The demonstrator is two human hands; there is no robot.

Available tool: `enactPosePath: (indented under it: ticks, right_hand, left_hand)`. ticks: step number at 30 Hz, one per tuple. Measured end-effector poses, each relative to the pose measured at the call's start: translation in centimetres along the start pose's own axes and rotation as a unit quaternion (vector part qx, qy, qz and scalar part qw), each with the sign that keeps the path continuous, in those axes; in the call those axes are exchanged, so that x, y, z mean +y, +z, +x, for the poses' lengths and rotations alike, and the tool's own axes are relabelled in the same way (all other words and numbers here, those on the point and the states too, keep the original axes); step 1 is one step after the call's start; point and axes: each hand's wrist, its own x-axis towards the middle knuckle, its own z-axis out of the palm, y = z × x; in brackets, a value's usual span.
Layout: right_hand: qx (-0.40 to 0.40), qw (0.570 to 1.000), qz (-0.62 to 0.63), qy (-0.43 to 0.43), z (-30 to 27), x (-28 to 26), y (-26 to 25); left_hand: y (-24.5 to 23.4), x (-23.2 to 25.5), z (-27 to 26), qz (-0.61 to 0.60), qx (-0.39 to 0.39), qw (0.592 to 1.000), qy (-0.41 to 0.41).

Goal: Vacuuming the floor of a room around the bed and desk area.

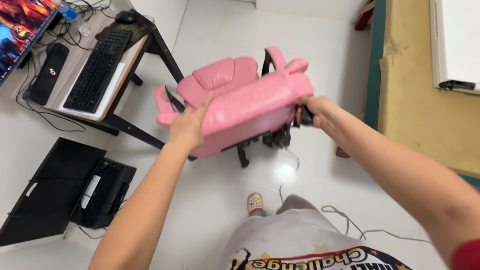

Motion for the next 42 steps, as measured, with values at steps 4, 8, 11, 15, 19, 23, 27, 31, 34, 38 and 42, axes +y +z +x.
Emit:
enactPosePath:
  ticks: [4,8,11,15,19,23,27,31,34,38,42]
  right_hand:
    - [-0.105,0.992,-0.062,0.010,-4.1,1.5,-3.6]
    - [-0.024,0.992,-0.106,0.069,-11.1,1.6,-7.3]
    - [0.000,0.988,-0.131,0.079,-13.3,2.2,-10.2]
    - [-0.034,0.984,-0.141,0.102,-15.2,3.1,-13.6]
    - [-0.025,0.981,-0.168,0.092,-16.1,3.3,-15.3]
    - [-0.056,0.978,-0.162,0.119,-18.0,5.2,-17.2]
    - [-0.010,0.981,-0.185,0.052,-22.8,6.2,-16.0]
    - [-0.030,0.981,-0.186,0.054,-23.1,9.4,-16.1]
    - [-0.054,0.986,-0.156,0.019,-23.0,11.6,-15.8]
    - [-0.060,0.984,-0.169,-0.003,-23.8,14.8,-17.1]
    - [-0.041,0.983,-0.177,-0.027,-24.3,17.0,-17.3]
  left_hand:
    - [-4.8,4.3,-2.4,0.052,-0.100,0.991,-0.067]
    - [-0.2,12.7,0.8,0.071,-0.173,0.981,-0.051]
    - [-1.2,20.3,0.7,0.104,-0.176,0.979,0.001]
    - [-1.6,26.4,0.3,0.046,-0.182,0.981,0.053]
    - [3.5,26.7,-0.4,0.116,-0.166,0.975,-0.087]
    - [3.0,25.4,-6.6,0.187,-0.186,0.964,-0.035]
    - [6.7,22.7,-9.2,0.201,-0.164,0.965,-0.034]
    - [-1.1,23.8,-16.0,0.279,-0.352,0.893,0.024]
    - [0.1,20.3,-16.4,0.263,-0.473,0.841,-0.012]
    - [8.6,16.8,-18.3,0.246,-0.649,0.719,-0.031]
    - [16.4,12.7,-16.8,0.215,-0.786,0.576,-0.067]
